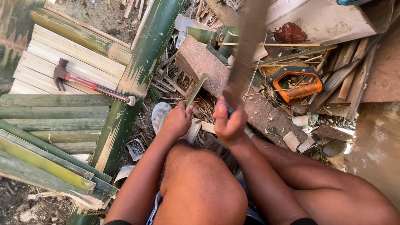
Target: The person assembles a bamboo structure by splitting bamboo strips, positioning them on a frame, and securing them with nails using a hammer. The person also uses a knife to trim the bamboo pieces.
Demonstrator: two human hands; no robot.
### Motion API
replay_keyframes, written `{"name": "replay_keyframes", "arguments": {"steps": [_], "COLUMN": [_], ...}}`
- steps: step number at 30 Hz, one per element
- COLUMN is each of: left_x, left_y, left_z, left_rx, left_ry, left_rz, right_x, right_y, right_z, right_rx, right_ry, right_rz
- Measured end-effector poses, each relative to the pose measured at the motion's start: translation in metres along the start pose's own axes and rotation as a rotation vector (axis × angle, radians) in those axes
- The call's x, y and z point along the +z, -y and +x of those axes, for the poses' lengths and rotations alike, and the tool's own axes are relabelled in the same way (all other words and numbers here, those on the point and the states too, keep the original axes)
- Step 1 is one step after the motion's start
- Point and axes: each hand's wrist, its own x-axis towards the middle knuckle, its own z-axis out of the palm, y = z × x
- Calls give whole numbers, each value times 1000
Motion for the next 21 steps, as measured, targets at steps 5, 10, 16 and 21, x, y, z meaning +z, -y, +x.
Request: {"name": "replay_keyframes", "arguments": {"steps": [5,10,16,21], "left_x": [-3,-6,-4,-4], "left_y": [1,-4,3,5], "left_z": [1,-1,-1,-3], "left_rx": [20,14,19,8], "left_ry": [-20,-29,3,-6], "left_rz": [24,97,80,83], "right_x": [17,29,-11,18], "right_y": [-14,-24,2,-22], "right_z": [6,11,5,9], "right_rx": [49,266,-32,176], "right_ry": [76,174,-69,153], "right_rz": [-259,-665,97,-380]}}
